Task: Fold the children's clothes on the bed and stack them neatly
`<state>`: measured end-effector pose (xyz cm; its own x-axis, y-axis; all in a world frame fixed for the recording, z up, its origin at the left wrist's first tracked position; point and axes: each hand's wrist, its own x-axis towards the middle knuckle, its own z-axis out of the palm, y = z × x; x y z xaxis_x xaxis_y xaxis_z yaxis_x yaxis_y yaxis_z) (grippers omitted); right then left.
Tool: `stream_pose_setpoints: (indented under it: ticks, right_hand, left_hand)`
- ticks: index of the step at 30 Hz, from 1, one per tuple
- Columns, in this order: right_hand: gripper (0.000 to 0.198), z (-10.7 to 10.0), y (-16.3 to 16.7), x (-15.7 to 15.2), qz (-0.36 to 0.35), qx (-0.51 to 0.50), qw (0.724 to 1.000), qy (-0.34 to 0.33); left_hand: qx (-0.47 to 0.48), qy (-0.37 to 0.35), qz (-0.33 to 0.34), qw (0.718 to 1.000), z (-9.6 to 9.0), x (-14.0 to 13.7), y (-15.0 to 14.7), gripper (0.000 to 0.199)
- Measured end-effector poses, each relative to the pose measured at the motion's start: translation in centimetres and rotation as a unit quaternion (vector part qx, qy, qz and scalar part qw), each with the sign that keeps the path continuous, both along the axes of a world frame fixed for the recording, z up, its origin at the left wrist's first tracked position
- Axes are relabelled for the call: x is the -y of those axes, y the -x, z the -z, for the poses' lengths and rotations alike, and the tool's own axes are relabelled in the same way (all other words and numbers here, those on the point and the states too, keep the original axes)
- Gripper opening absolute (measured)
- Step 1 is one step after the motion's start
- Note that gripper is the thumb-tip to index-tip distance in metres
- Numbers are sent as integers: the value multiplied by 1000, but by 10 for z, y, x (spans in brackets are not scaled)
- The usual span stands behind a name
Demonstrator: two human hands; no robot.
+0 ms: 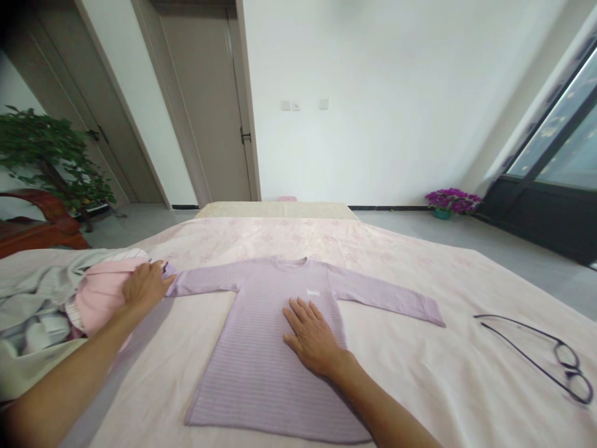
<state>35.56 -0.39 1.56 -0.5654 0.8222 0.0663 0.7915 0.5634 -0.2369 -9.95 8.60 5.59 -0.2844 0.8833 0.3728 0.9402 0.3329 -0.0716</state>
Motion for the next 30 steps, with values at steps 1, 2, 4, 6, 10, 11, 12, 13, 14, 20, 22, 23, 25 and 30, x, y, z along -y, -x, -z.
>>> stream_pose_setpoints:
  ticks: [1,2,4,6,10,11,12,13,14,20,22,23,25,30]
  right_hand:
    - [59,2,0,0,1,2,1000,0]
    - [59,4,-1,0,0,2,1000,-1]
    - [58,3,-2,1,-2,-2,1000,-3]
    - [58,1,-2,1,-1,-6,1000,-2]
    - [58,-2,-2,1,4,-12,1000,6]
    - [57,-3,-2,1,5,-14,1000,9]
    - [57,-3,-2,1,4,-15,1000,11]
    - [57,-3,-2,1,4,-17,1000,12]
    - [58,-4,-2,1,4,-17,1000,13]
    - [58,-7,-2,5,11,-24,999,20]
    - [57,-8,-4,4,8,-37,999,23]
    - [55,-8,-5,2,5,-51,998,27]
    - [54,-9,-12,-9,13,-89,995,32]
    - [56,-8,-45,-58,115,-83,989,-30]
  left_hand:
    - [-1,26,-10,1000,1,-4,5,49]
    - [6,49,-16,999,1,-7,8,46]
    - [38,81,-26,996,2,-14,10,38]
    - [74,77,-31,994,-1,-19,5,35]
    - [136,-32,25,990,-14,-22,-27,37]
    - [156,-58,55,984,-16,-20,-39,36]
    - [174,-72,87,978,-18,-18,-52,35]
    - [184,-70,119,973,-18,-14,-65,34]
    - [181,-50,150,971,-17,-10,-79,32]
    - [53,71,241,966,9,14,-151,32]
    - [65,50,314,946,19,19,-175,38]
    - [72,44,351,933,24,20,-186,41]
    - [80,46,391,916,33,20,-205,46]
    - [61,84,321,941,58,6,-219,56]
